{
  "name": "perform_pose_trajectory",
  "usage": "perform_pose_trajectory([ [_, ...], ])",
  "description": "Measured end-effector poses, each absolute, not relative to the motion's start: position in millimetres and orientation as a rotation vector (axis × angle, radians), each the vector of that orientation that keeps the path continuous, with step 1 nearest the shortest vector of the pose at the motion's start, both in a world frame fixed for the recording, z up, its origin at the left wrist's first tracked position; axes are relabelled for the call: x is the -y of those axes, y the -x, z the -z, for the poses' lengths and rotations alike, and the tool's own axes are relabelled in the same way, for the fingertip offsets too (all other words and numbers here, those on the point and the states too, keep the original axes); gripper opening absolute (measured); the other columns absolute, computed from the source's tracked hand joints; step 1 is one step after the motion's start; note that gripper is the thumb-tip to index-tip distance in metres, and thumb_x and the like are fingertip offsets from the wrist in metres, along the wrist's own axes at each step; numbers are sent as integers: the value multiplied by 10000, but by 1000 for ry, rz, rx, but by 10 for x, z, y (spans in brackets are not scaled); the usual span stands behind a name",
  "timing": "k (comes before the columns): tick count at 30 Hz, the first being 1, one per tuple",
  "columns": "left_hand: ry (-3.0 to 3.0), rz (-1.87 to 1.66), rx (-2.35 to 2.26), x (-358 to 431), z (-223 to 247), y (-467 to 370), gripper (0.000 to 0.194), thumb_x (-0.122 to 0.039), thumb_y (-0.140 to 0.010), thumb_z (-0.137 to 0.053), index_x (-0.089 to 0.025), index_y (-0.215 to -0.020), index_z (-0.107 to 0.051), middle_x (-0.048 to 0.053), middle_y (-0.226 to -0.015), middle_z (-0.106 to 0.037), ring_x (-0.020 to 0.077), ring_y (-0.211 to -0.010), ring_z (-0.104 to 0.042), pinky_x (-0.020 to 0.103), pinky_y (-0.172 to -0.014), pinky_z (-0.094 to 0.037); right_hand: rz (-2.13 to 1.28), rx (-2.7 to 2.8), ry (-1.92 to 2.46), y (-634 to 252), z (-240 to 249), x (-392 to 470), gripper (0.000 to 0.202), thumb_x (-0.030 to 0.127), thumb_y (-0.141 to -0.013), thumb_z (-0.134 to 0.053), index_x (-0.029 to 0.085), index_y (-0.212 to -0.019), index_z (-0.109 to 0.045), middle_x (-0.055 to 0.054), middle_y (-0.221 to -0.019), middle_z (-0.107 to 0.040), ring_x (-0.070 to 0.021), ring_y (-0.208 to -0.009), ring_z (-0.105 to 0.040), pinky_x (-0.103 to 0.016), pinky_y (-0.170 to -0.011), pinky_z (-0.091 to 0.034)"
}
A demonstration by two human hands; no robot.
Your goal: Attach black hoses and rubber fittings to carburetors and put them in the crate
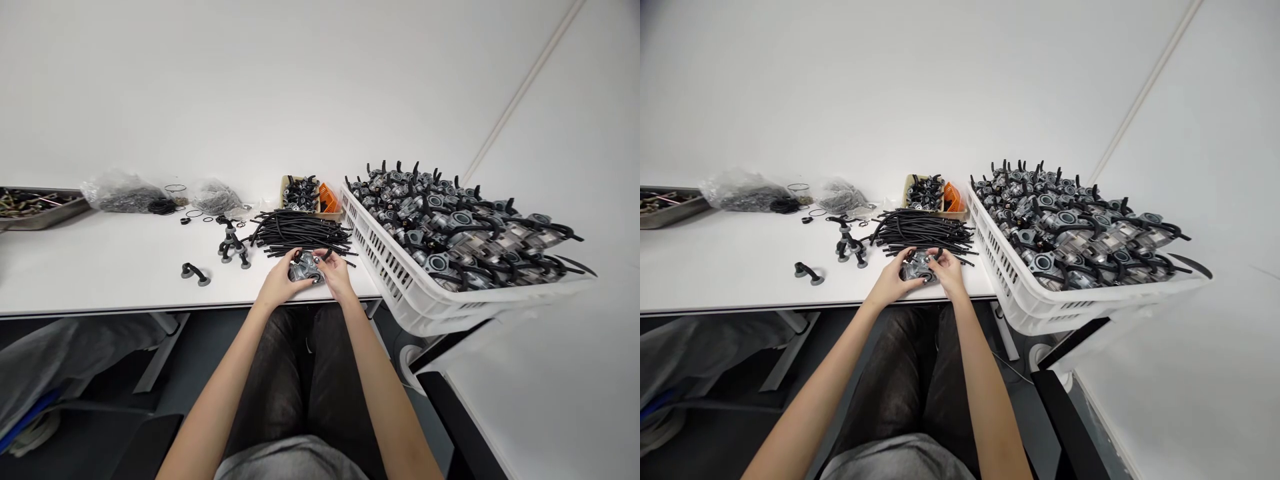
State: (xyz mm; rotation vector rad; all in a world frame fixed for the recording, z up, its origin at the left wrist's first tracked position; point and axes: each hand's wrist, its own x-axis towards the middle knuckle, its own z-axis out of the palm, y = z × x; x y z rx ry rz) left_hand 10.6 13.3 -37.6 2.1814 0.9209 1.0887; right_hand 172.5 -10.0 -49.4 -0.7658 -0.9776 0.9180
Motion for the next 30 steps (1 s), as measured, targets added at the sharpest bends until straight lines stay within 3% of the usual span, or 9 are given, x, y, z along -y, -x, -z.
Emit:
perform_pose_trajectory([
  [8, -2170, -1090, -909, -126, 361, -104, 745, -412, -707, -743, -186, -1344, -432, 120, -1358, -569, 278, -1278, -518, 392, -1063, -411, -965, 974, 734, -1738, 506, 96, 245, 376, -621, -832, 221, -791, -748, -19, -906, -737, -202, -918, -651, -335, -925, -471],
  [17, -2117, -1086, -875, -191, 376, -86, 738, -405, -702, -748, -172, -1332, -444, 107, -1321, -599, 254, -1223, -560, 374, -1051, -419, -1046, 985, 694, -1773, 452, 146, 249, 343, -638, -784, 215, -850, -762, -41, -931, -744, -234, -941, -653, -358, -914, -470],
  [30, -2118, -1087, -882, -175, 372, -96, 736, -417, -702, -744, -181, -1331, -445, 115, -1334, -588, 268, -1245, -545, 398, -1063, -408, -963, 937, 744, -1742, 509, 83, 259, 333, -614, -833, 218, -745, -641, -26, -906, -728, -183, -911, -658, -324, -915, -489],
])
